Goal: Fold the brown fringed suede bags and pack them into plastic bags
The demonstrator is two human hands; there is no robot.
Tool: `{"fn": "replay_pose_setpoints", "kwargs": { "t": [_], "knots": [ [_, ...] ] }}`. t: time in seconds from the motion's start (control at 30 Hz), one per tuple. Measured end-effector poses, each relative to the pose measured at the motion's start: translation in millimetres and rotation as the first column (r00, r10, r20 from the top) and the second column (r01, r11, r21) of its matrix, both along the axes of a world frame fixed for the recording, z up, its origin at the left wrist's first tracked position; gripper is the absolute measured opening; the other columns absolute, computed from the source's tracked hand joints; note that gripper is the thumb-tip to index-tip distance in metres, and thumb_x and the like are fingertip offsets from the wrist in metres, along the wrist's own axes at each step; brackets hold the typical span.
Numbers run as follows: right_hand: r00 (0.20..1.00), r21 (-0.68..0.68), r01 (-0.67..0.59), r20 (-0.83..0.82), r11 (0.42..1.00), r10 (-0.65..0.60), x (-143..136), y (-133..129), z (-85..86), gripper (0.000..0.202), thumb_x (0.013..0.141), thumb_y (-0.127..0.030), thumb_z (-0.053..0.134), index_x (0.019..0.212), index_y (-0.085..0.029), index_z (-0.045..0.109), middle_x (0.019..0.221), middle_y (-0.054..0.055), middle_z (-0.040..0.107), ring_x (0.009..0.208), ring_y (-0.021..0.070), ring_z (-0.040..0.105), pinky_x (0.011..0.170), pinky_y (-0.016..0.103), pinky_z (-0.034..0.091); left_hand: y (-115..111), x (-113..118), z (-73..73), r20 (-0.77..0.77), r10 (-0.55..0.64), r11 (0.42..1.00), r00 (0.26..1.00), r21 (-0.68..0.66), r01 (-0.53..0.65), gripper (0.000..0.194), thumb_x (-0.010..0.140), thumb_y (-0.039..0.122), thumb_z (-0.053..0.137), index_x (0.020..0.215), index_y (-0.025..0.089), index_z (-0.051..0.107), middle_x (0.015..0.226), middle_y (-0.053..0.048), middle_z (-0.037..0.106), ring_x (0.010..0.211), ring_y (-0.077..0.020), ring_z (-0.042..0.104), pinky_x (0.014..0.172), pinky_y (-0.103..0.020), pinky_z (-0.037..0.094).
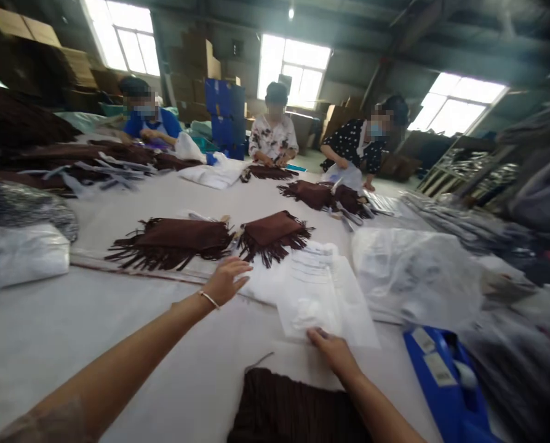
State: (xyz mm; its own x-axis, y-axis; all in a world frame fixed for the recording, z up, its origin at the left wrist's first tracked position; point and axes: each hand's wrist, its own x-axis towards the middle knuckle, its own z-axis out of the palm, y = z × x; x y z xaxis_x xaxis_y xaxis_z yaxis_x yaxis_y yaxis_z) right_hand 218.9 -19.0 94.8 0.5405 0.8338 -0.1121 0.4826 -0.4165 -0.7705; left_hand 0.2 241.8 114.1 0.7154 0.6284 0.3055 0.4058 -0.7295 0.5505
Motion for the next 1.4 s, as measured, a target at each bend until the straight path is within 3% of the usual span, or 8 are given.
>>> {"fn": "replay_pose_setpoints", "kwargs": {
  "t": [0.23,0.4,0.53,0.67,0.77,0.87,1.1,1.4],
  "knots": [
    [0.997,0.132,-0.008,-0.076,0.991,0.018,-11.9,-11.4,13.7,0.046,0.076,-0.058,0.053,0.067,-0.016,0.068,0.064,0.001,0.066,0.070,0.0212,0.061,0.065,0.027,0.043,-145.5,75.8,18.7,-0.067,-0.280,0.940,0.958,0.183,0.288,0.045,0.079,0.039,0.067,0.119,0.022,0.057,0.119,-0.010,0.057,0.121,-0.0278,0.039,0.102,-0.044,0.033],
    [0.983,0.228,0.118,-0.161,0.966,-0.082,0.5,-37.9,17.6,0.040,0.070,-0.054,0.062,0.062,-0.015,0.064,0.062,0.004,0.065,0.070,0.0230,0.060,0.069,0.031,0.044,-146.5,93.2,23.7,-0.194,-0.190,0.957,0.962,0.181,0.225,0.006,0.075,0.012,0.062,0.076,0.016,0.065,0.092,-0.009,0.065,0.106,-0.0260,0.051,0.095,-0.039,0.038],
    [0.924,0.237,0.205,-0.366,0.950,-0.108,-4.2,-58.6,24.8,0.049,0.081,-0.056,0.043,0.082,-0.012,0.065,0.081,0.011,0.069,0.077,0.0238,0.064,0.071,0.034,0.049,-141.2,91.9,31.9,-0.151,0.018,0.984,0.988,0.177,0.009,0.014,0.081,0.010,0.051,0.089,0.016,0.062,0.086,-0.007,0.066,0.084,-0.0196,0.060,0.076,-0.030,0.047],
    [0.850,0.289,-0.061,-0.486,0.955,0.201,-39.4,-84.0,71.7,0.046,0.088,-0.050,0.035,0.106,-0.017,0.062,0.100,0.009,0.069,0.081,0.0207,0.067,0.073,0.036,0.053,-158.3,87.1,42.0,-0.083,0.094,0.974,0.992,0.215,-0.074,0.019,0.087,0.014,0.044,0.100,0.018,0.057,0.085,-0.005,0.064,0.079,-0.0171,0.061,0.071,-0.026,0.047],
    [0.922,0.391,-0.376,0.063,0.840,0.383,-48.6,-93.0,117.3,0.034,0.088,-0.037,0.049,0.120,-0.027,0.056,0.119,0.004,0.062,0.110,0.0216,0.056,0.097,0.040,0.043,-183.7,83.6,50.9,-0.081,0.026,0.962,0.996,0.274,-0.003,0.023,0.088,0.014,0.042,0.106,0.018,0.056,0.091,-0.007,0.063,0.089,-0.0193,0.059,0.081,-0.028,0.045],
    [0.697,0.161,-0.398,0.693,0.903,0.184,-26.0,-79.9,135.9,0.041,0.084,-0.018,0.050,0.125,-0.023,0.054,0.128,0.005,0.055,0.128,0.0256,0.037,0.112,0.046,0.018,-207.4,81.6,60.8,-0.128,-0.066,0.921,0.990,0.373,0.109,0.028,0.093,0.016,0.034,0.112,0.017,0.055,0.088,-0.009,0.063,0.091,-0.0212,0.057,0.084,-0.032,0.045],
    [0.602,-0.056,-0.219,0.778,0.974,0.181,19.6,-79.7,107.4,0.033,0.075,-0.008,0.050,0.101,-0.020,0.067,0.090,0.008,0.060,0.094,0.0249,0.050,0.086,0.036,0.039,-209.4,60.9,63.5,-0.480,-0.041,0.882,0.876,0.394,0.257,0.025,0.089,0.035,0.054,0.095,0.012,0.060,0.072,-0.012,0.063,0.074,-0.0253,0.063,0.066,-0.033,0.048],
    [0.881,0.354,0.218,0.329,0.909,-0.339,55.9,-154.8,16.0,0.048,0.076,-0.028,0.047,0.123,-0.022,0.057,0.110,0.008,0.059,0.096,0.0236,0.056,0.089,0.039,0.046,-169.3,-9.4,21.4,-0.345,0.373,0.913,0.861,0.301,-0.275,0.037,0.096,0.022,0.028,0.122,0.012,0.052,0.090,-0.015,0.068,0.085,-0.0248,0.065,0.072,-0.034,0.050]
  ]
}}
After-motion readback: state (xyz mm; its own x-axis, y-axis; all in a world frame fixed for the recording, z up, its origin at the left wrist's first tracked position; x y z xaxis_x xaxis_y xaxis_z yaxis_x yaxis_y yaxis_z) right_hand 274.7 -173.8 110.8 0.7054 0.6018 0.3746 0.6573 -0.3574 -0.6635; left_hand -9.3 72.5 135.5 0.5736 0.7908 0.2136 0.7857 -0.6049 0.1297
